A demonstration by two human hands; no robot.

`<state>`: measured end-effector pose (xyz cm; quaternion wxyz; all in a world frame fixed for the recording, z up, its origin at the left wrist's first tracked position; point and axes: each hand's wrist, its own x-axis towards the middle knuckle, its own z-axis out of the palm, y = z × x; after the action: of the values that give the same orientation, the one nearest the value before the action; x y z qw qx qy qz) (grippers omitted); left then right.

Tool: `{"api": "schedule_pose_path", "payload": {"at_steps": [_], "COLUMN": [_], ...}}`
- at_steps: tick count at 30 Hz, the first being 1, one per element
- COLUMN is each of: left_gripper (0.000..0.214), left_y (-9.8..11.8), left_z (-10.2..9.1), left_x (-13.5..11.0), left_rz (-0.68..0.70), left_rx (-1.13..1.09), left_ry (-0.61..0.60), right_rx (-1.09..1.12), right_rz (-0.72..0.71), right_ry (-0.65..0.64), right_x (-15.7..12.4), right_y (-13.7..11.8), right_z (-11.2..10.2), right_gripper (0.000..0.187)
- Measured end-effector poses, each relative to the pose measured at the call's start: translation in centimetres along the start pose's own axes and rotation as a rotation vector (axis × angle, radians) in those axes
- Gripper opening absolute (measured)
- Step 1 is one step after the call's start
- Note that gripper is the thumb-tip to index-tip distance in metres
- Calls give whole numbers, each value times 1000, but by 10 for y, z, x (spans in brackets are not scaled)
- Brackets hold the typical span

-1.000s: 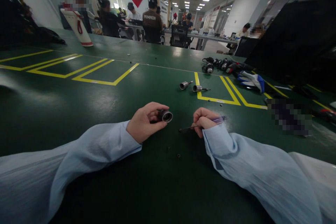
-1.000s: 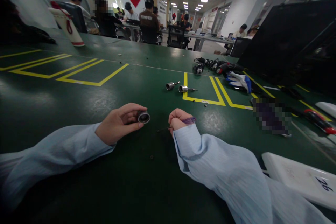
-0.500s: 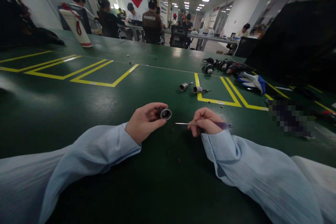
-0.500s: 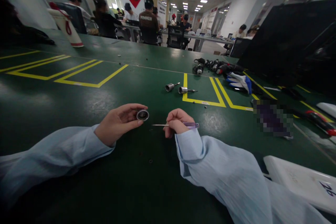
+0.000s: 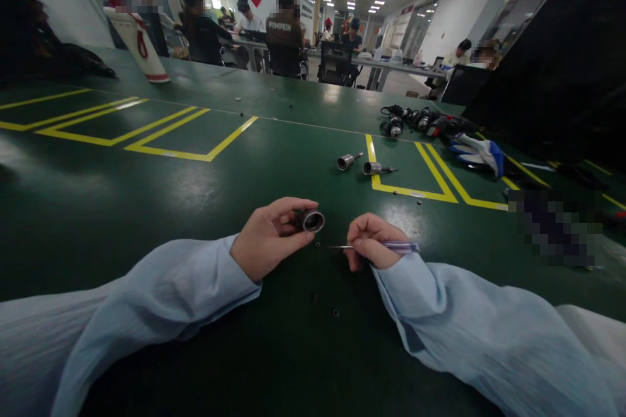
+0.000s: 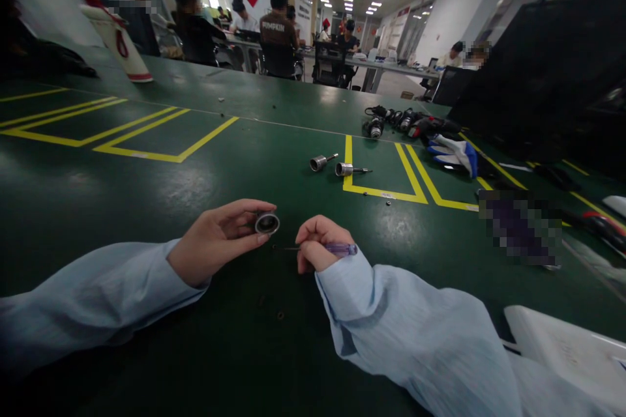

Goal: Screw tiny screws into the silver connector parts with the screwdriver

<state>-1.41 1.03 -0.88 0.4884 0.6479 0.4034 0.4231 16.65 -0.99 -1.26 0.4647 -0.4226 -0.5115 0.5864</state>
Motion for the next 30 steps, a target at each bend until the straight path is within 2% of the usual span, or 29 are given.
{"api": "schedule_pose_path", "payload": {"at_steps": [8,17,23,30], "left_gripper": [38,37,35,35], "left_y": [3,3,7,6], "left_z": [0,-4,-2,-1], "left_x": [2,2,-1,-1], "left_rz": [-17,-35,15,15], "left_rx": [58,49,42,87], "left_ry": [-13,-32,-74,-119], "right_rx": [-94,-289,-272,-149], "right_rz": [13,-98,-69,-17], "right_ry": [-8,-151,-132,-35], "right_x": [5,11,13,9], "right_y": [1,2,3,-6], "right_z": [1,-3,-2,-3], "right_gripper": [6,12,11,7]}}
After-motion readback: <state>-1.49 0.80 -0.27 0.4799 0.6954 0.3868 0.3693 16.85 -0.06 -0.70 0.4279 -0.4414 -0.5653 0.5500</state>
